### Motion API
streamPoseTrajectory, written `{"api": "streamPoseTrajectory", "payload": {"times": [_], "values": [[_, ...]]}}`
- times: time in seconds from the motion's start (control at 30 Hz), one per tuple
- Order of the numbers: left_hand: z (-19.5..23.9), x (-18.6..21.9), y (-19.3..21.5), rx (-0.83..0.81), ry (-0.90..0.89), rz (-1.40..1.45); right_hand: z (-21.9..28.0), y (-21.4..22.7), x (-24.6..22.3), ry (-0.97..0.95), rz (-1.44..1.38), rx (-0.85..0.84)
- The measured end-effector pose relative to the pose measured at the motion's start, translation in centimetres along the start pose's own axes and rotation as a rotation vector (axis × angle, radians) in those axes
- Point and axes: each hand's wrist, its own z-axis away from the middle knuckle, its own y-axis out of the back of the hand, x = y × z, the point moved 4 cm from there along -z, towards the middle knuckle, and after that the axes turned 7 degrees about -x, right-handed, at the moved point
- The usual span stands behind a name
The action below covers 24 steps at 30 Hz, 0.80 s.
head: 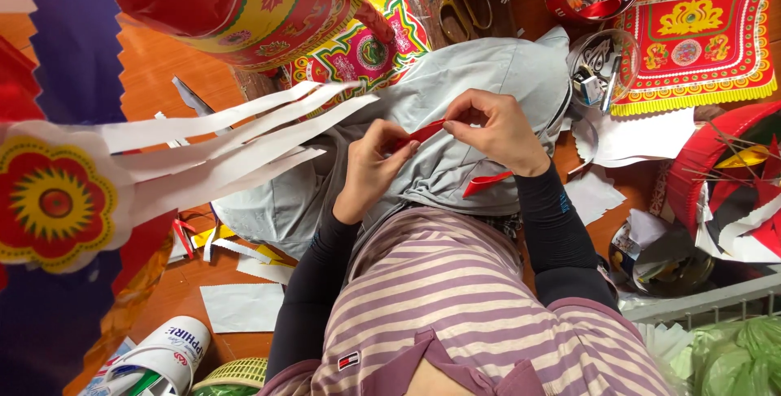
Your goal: Decorating paper animal figures with colorful paper and elements.
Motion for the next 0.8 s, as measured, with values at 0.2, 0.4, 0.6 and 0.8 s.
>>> {"api": "streamPoseTrajectory", "payload": {"times": [0.2,0.4,0.6,0.8], "values": [[-0.4,1.0,0.3,0.021,-0.001,0.042,-0.1,-0.3,0.6,0.015,-0.016,0.018],[-0.2,-0.6,-0.2,-0.006,0.067,0.049,-0.2,-0.6,0.2,-0.01,-0.07,0.073],[0.1,-2.1,-0.5,0.014,0.143,0.127,-0.6,-0.5,1.1,0.02,-0.146,0.099],[0.3,-1.7,-0.4,0.021,0.153,0.05,-0.7,-0.3,1.7,-0.063,-0.161,0.131]]}}
